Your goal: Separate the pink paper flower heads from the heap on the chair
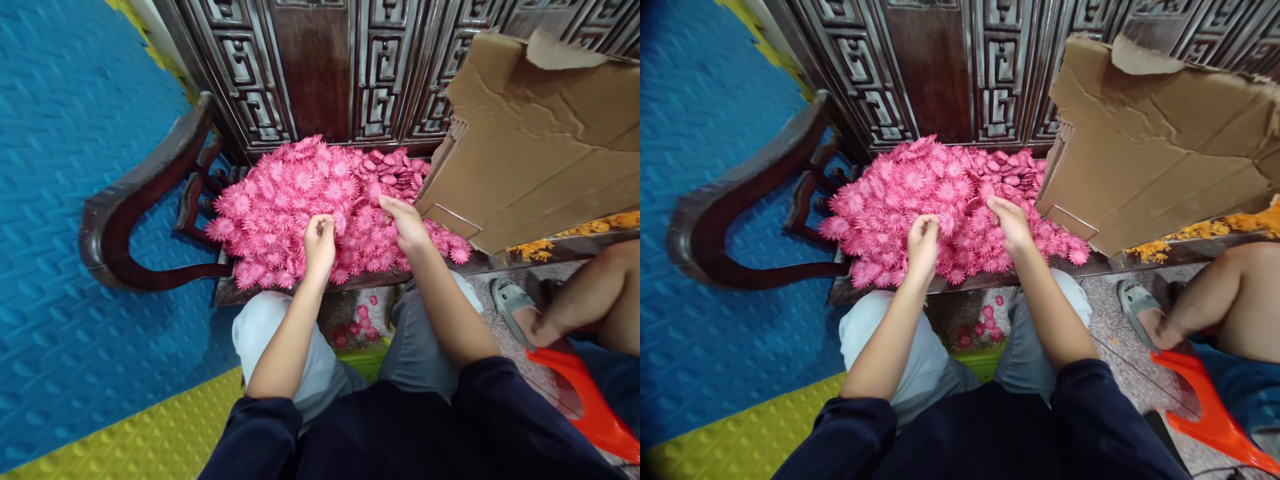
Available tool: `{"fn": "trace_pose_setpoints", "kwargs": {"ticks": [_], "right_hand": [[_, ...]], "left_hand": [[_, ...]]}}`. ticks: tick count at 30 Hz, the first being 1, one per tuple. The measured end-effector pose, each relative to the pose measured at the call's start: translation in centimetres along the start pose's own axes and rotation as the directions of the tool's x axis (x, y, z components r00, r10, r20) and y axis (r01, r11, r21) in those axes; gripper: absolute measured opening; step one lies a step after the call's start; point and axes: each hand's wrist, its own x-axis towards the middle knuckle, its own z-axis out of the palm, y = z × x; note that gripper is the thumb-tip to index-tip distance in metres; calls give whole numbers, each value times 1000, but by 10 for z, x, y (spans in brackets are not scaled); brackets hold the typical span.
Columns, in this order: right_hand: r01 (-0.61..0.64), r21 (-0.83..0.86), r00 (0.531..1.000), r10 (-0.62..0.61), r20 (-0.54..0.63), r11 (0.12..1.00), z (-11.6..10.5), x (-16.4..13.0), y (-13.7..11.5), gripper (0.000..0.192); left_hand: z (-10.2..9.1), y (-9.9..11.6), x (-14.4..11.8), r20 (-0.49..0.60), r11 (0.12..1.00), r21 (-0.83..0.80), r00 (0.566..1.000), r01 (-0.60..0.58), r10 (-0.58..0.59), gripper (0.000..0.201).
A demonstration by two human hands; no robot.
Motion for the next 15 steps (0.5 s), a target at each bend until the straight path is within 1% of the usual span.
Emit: {"fn": "trace_pose_setpoints", "kwargs": {"ticks": [2,4,5,7,9,12,15], "right_hand": [[-80,-12,996,80,-36,997,-4,-2,4,29],[-108,-6,993,107,-58,994,-6,-10,6,28],[-113,-8,993,112,-47,994,-6,-15,7,27],[-124,-21,992,124,11,992,-4,-26,7,23],[-146,-42,984,149,101,988,3,-35,6,23],[-190,-75,955,202,216,979,14,-43,7,28],[-200,-116,927,226,299,973,18,-47,8,29]], "left_hand": [[0,0,0,5,999,31,1000,-17,17,8],[-1,0,0,3,999,49,1000,-19,19,8],[-1,1,0,2,998,54,1000,-18,18,8],[-1,2,-1,15,999,52,1000,-12,11,8],[1,3,-3,57,999,40,998,16,-18,7],[3,4,-5,159,993,3,980,117,-116,7],[5,6,-4,256,970,-62,943,237,-214,7]]}}
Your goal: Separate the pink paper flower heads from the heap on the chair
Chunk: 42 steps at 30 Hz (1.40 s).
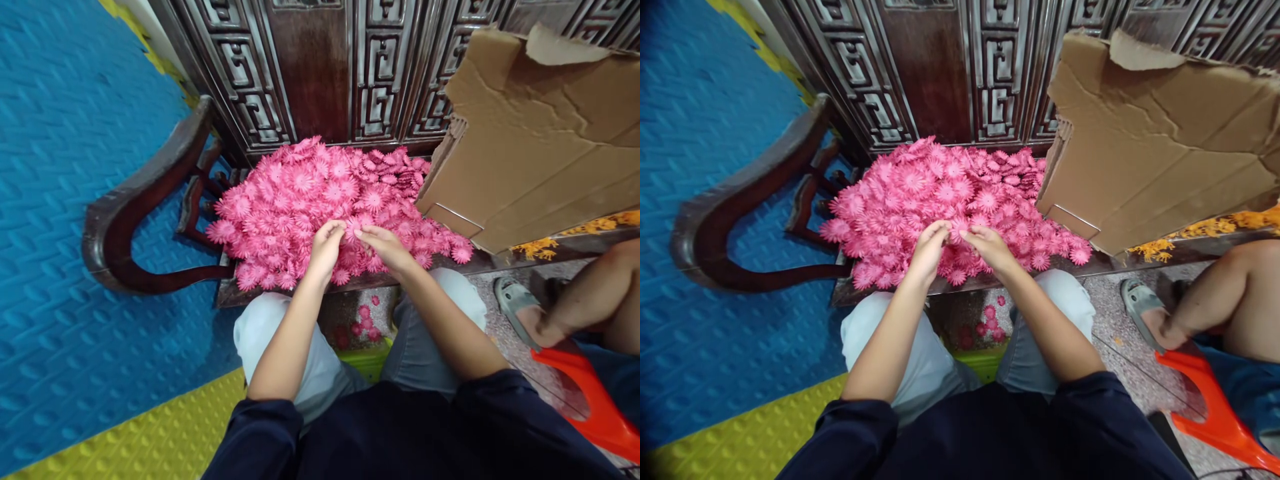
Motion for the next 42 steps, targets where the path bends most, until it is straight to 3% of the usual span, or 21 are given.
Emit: {"fn": "trace_pose_setpoints", "kwargs": {"ticks": [4,6,10,13,18,21,23,26,33,38,42], "right_hand": [[24,-49,998,-21,65,999,-4,-4,0,35],[42,-53,998,-40,43,998,-7,-6,-3,35],[222,-88,964,-233,-130,971,-12,7,-13,30],[337,-168,901,-369,-230,927,-16,28,-20,26],[175,-158,930,-216,-297,972,-31,42,-18,54],[233,-91,912,-250,-325,968,-38,31,-13,45],[226,5,934,-215,-284,974,-37,23,-11,38],[112,164,980,-82,-181,980,-32,18,-9,32],[58,251,986,-16,-165,966,-19,14,-5,22],[95,289,993,-70,-96,953,-14,6,-9,19],[179,160,977,-156,-144,971,-14,4,-7,18]], "left_hand": [[-1,-1,3,65,993,-80,994,91,-86,5],[-2,-3,3,36,994,-73,996,85,-83,4],[-5,-9,3,-194,992,65,974,-111,122,15],[-7,-13,3,-210,962,176,947,-207,242,23],[-3,-13,1,-64,958,219,977,-184,202,11],[3,-10,-5,71,958,210,980,-197,186,4],[9,-8,-10,172,953,217,969,-213,178,8],[16,-8,-17,267,942,250,951,-222,154,12],[21,-15,-16,225,957,233,967,-172,119,13],[19,-13,-16,150,950,188,963,-250,224,14],[14,-9,-14,45,931,209,954,-299,297,11]]}}
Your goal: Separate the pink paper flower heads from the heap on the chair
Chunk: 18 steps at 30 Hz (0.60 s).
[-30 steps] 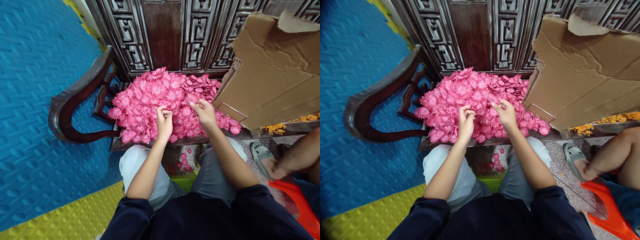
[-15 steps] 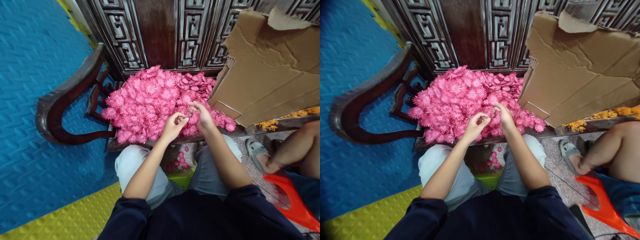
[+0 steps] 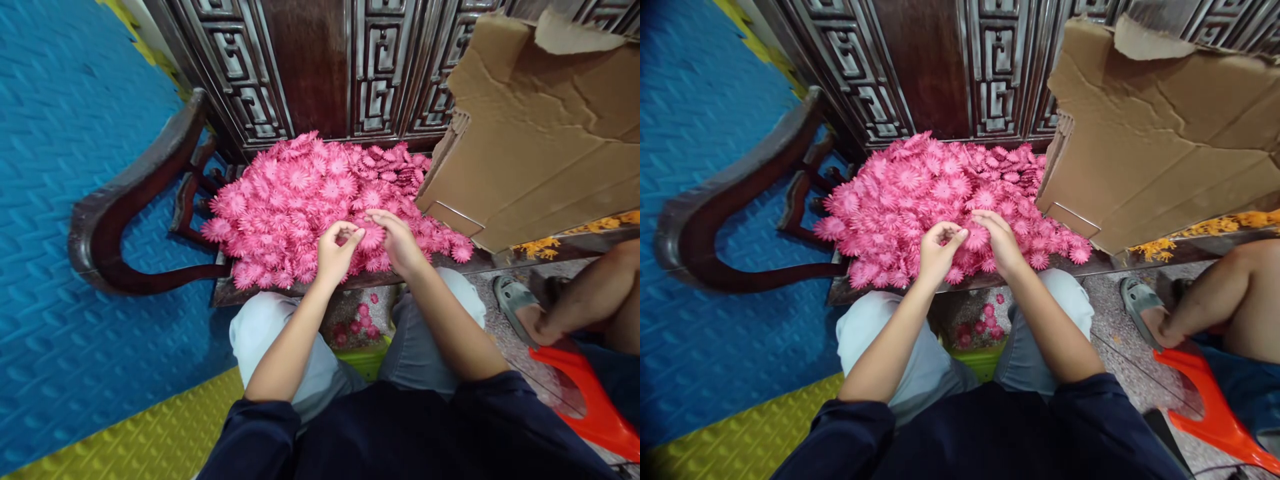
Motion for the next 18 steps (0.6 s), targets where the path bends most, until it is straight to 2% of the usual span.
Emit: {"fn": "trace_pose_setpoints", "kwargs": {"ticks": [5,10,14,18], "right_hand": [[-126,-145,989,135,56,981,0,-3,1,17],[-84,-167,992,99,83,982,7,-6,0,20],[-132,-133,988,141,61,982,9,-6,1,28],[-110,-183,986,130,106,977,9,-7,2,24]], "left_hand": [[-7,4,3,-156,999,44,987,-27,33,8],[-12,5,5,-185,993,96,980,-62,79,7],[-17,5,7,-232,982,158,963,-100,136,8],[-21,6,9,-244,987,143,963,-78,112,9]]}}
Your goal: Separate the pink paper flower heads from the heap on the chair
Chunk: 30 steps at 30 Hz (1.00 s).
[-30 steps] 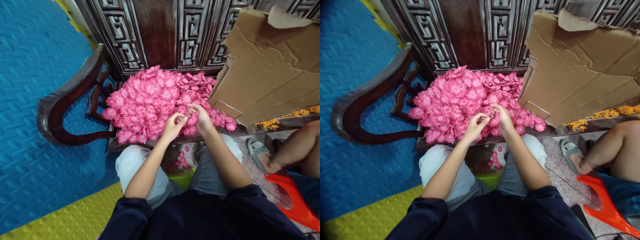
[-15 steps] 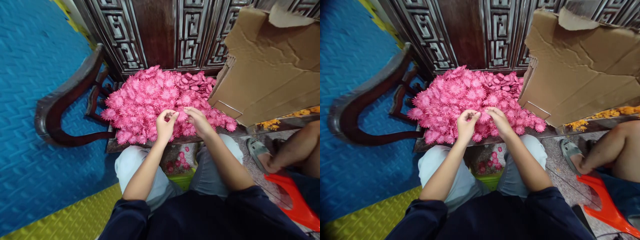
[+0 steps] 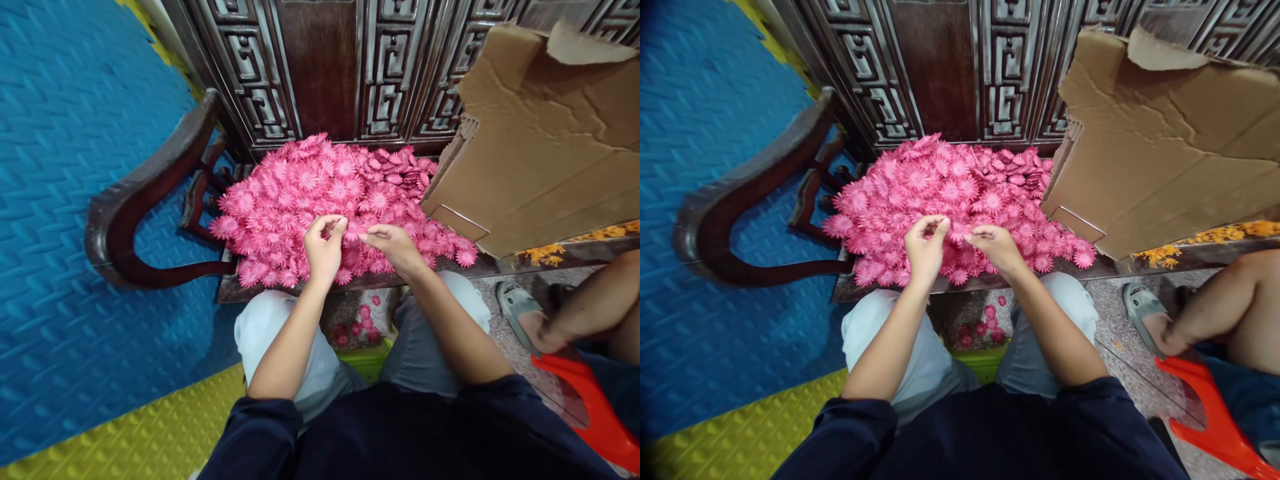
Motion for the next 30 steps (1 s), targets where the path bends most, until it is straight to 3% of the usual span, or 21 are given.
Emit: {"fn": "trace_pose_setpoints", "kwargs": {"ticks": [7,16,24,27,30], "right_hand": [[26,-51,999,-25,21,998,0,1,3,22],[35,-151,999,-28,43,988,-2,1,4,14],[133,-201,991,-126,48,970,0,3,8,17],[161,-229,986,-148,72,960,0,2,7,21],[186,-249,982,-169,88,951,0,2,8,24]], "left_hand": [[1,0,0,-13,1000,-13,1000,26,-27,10],[5,-14,2,-31,975,-179,990,129,-137,15],[6,-15,2,6,979,-150,990,141,-142,13],[4,-11,0,-20,994,-64,996,88,-89,15],[1,-3,-3,-86,985,150,992,-81,94,22]]}}
